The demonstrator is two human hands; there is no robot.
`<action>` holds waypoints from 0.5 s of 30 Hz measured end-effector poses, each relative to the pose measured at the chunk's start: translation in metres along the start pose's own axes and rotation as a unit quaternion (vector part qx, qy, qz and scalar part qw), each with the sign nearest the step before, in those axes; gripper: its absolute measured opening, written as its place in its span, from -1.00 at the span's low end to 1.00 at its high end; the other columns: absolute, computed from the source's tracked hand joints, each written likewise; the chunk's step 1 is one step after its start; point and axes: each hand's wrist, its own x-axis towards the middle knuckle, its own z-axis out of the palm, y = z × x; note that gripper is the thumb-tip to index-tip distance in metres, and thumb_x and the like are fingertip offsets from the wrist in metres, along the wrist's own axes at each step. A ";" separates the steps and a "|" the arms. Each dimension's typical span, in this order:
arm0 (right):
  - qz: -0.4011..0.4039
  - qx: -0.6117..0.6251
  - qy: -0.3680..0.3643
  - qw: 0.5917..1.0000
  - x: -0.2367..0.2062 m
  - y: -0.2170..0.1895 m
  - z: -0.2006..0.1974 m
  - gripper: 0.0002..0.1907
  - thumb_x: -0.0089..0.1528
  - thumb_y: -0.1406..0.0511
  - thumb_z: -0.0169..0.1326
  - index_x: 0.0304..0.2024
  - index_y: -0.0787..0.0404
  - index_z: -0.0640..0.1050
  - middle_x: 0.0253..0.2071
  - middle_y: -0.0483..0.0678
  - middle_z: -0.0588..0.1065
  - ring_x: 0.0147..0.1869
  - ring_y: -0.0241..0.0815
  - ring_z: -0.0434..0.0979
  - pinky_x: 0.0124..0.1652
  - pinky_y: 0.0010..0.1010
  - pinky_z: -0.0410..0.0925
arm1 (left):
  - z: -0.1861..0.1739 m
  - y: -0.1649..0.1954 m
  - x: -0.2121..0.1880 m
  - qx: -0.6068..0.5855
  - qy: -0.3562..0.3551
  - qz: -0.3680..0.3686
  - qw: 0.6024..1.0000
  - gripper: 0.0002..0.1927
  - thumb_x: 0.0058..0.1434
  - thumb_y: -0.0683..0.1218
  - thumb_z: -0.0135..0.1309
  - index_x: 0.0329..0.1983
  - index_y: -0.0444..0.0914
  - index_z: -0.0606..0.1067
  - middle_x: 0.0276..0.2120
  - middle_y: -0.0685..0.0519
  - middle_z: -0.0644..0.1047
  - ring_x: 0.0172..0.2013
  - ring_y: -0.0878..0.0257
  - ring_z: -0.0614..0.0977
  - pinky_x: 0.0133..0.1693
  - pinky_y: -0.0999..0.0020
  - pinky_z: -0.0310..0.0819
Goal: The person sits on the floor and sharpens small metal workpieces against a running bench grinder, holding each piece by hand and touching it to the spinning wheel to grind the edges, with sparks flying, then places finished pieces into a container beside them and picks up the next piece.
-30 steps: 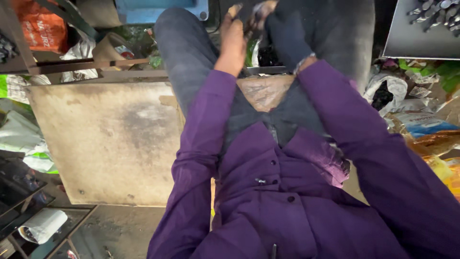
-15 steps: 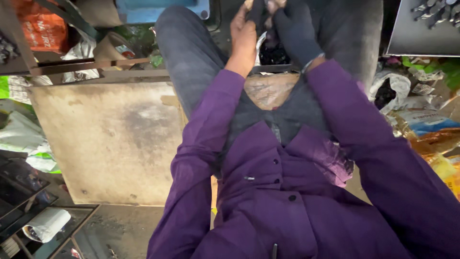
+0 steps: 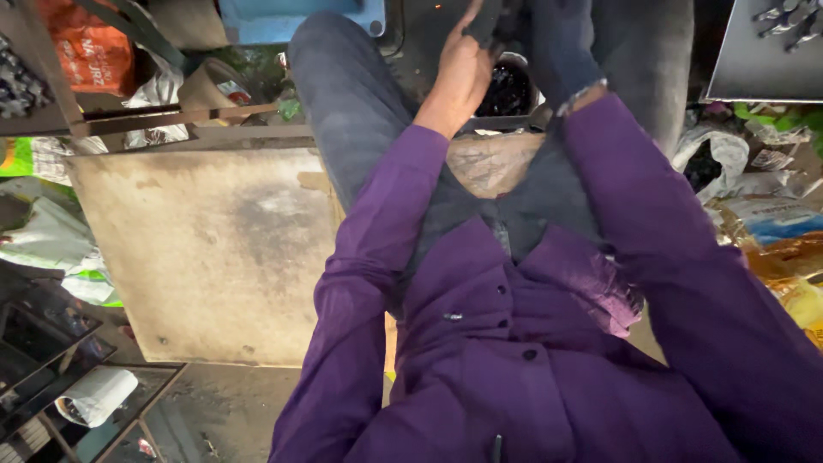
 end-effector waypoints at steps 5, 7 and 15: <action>-0.234 -0.348 -0.174 0.891 -0.039 -0.021 0.008 -0.83 0.47 0.32 0.12 -0.03 0.35 0.59 -0.25 -0.04 0.58 -0.21 -0.22 0.55 -0.21 -0.36 0.40 | -0.002 0.015 -0.007 0.154 0.026 0.062 0.986 -0.48 0.21 -0.39 -0.22 0.22 -0.28 0.42 -0.02 -0.05 0.55 -0.13 0.22 0.62 -0.15 0.35 0.54; -0.139 -0.243 -0.216 0.936 -0.034 -0.023 0.016 -0.84 0.46 0.33 0.07 -0.05 0.35 0.56 -0.27 -0.10 0.58 -0.23 -0.32 0.55 -0.20 -0.42 0.41 | -0.007 0.019 0.005 0.162 0.056 0.036 0.985 -0.65 0.40 -0.32 -0.15 0.20 -0.36 0.48 -0.17 -0.07 0.51 -0.26 0.19 0.53 -0.31 0.32 0.42; -0.260 -0.373 -0.126 0.882 -0.013 0.005 0.012 -0.72 0.44 0.24 0.15 -0.07 0.39 0.53 -0.20 0.07 0.54 -0.19 -0.11 0.56 -0.20 -0.27 0.42 | -0.024 0.013 0.018 0.333 0.019 0.150 0.931 -0.50 0.10 -0.46 -0.18 0.13 -0.42 0.46 -0.12 0.01 0.59 -0.10 0.30 0.59 -0.02 0.45 0.46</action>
